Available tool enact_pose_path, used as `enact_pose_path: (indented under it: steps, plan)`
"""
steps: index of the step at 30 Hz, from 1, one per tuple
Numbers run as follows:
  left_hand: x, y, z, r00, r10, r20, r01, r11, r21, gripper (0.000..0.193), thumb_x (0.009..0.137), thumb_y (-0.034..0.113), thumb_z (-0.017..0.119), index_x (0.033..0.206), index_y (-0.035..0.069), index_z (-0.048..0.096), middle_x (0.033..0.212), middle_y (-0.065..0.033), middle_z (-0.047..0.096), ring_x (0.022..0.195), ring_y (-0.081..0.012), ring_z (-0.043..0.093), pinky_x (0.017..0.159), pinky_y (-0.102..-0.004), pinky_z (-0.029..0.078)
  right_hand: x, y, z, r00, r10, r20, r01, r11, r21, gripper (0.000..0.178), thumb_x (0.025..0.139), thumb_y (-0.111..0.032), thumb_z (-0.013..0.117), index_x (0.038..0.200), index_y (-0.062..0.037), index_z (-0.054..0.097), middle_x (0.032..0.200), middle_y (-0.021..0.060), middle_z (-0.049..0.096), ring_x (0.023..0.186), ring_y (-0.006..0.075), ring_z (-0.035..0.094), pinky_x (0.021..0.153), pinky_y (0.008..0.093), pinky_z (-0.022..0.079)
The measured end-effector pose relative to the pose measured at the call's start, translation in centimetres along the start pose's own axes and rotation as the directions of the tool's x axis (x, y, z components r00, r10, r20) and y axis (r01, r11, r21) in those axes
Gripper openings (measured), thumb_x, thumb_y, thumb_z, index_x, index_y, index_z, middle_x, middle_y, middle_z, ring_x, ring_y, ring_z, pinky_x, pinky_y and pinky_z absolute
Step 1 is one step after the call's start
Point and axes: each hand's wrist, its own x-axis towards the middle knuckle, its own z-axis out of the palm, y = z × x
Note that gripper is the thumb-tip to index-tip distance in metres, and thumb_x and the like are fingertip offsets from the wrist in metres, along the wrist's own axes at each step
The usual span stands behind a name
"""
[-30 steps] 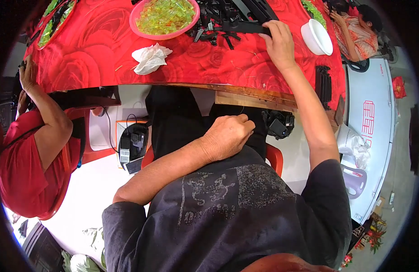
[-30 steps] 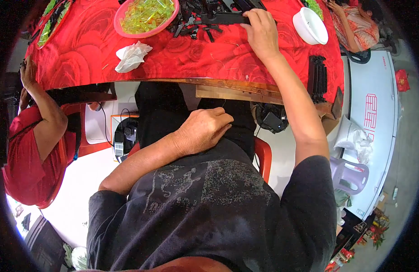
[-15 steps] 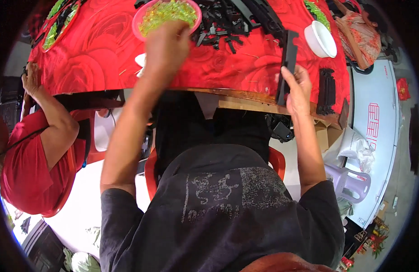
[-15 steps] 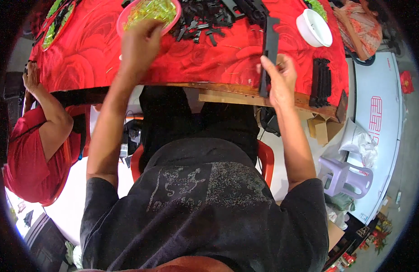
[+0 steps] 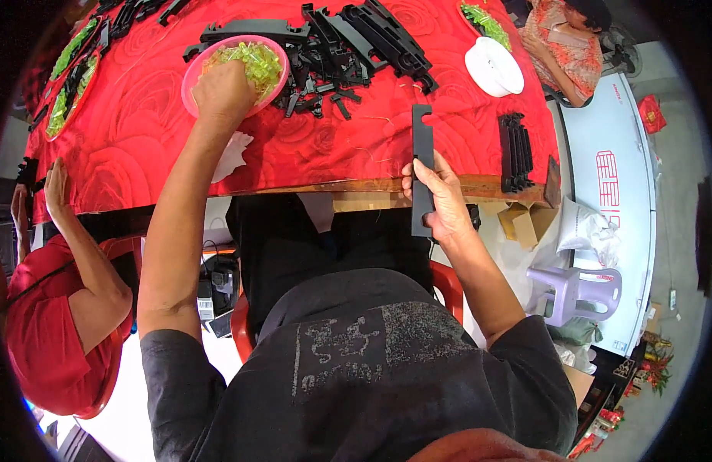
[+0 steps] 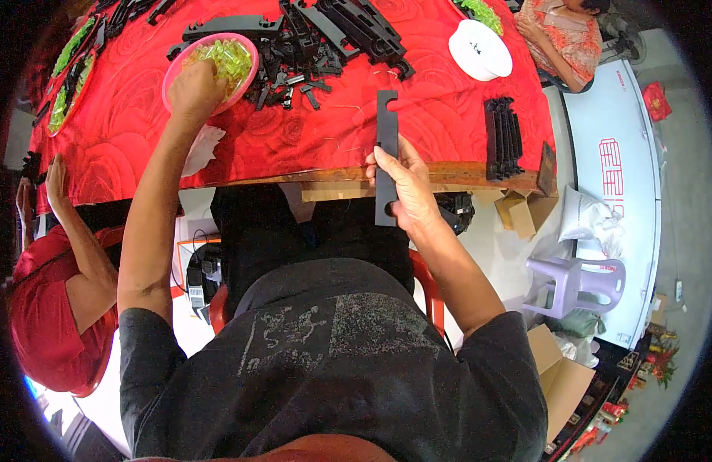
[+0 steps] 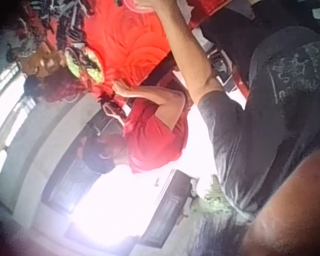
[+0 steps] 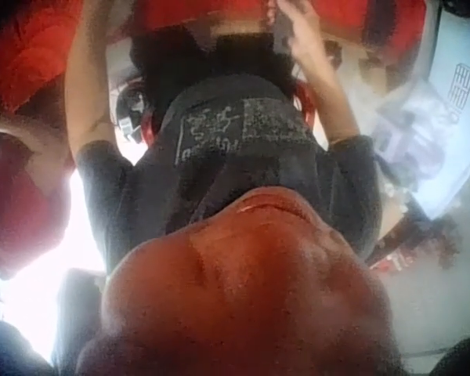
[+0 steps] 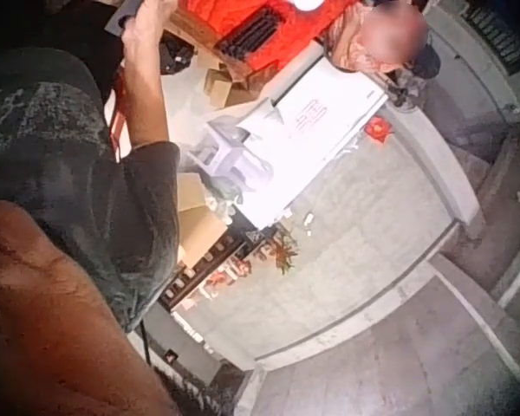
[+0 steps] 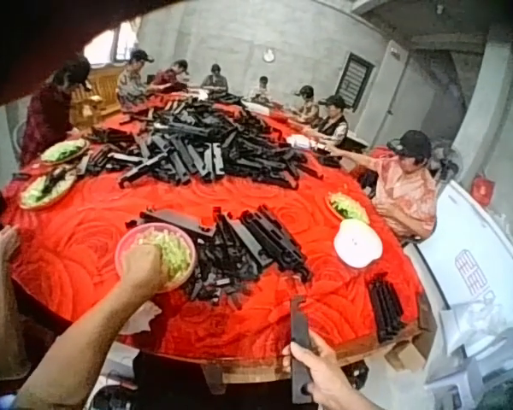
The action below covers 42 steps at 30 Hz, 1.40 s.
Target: The person assembles plastic components by inserting small plastic pieces into black plastic casings and pressing them into place by hand.
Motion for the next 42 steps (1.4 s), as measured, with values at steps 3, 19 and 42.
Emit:
enact_pose_path:
  steps: [3, 19, 42]
  plan:
    - [0.2, 0.6, 0.1, 1.0, -0.005, -0.008, 0.005, 0.999, 0.039, 0.026, 0.078, 0.027, 0.062, 0.091, 0.006, 0.069, 0.092, -0.0185, 0.069, 0.088, -0.0373, 0.066, 0.075, -0.0501, 0.052, 0.1, 0.1, 0.5, 0.999, 0.033, -0.02, -0.033, 0.999, 0.027, 0.027, 0.095, -0.03, 0.061, 0.105, -0.0052, 0.058, 0.086, 0.0043, 0.063, 0.074, 0.0139, 0.06, 0.067, 0.0284, 0.05]
    - [-6.1, 4.9, -1.9, 0.979, 0.102, -0.177, -0.202, 0.607, -0.769, 0.016, 0.085, 0.015, 0.067, 0.093, 0.002, 0.07, 0.078, -0.0197, 0.067, 0.074, -0.0306, 0.069, 0.067, -0.037, 0.053, 0.5, -0.7, 1.5, 1.0, 0.011, 0.005, -0.012, 0.971, 0.24, 0.022, 0.097, -0.014, 0.053, 0.112, 0.0009, 0.057, 0.101, 0.0117, 0.062, 0.098, 0.0245, 0.063, 0.092, 0.0405, 0.054]
    - [-16.4, 13.6, -2.3, 0.971, 0.188, 0.15, 0.115, 0.184, -0.976, 0.014, 0.084, 0.005, 0.068, 0.093, -0.005, 0.065, 0.079, -0.0143, 0.07, 0.072, -0.0177, 0.07, 0.063, -0.0306, 0.054, -2.2, 0.3, 2.8, 0.971, -0.223, 0.083, 0.219, 0.974, 0.053, 0.05, 0.091, -0.001, 0.062, 0.138, 0.0019, 0.044, 0.109, 0.0026, 0.059, 0.099, 0.0119, 0.058, 0.09, 0.0263, 0.048]
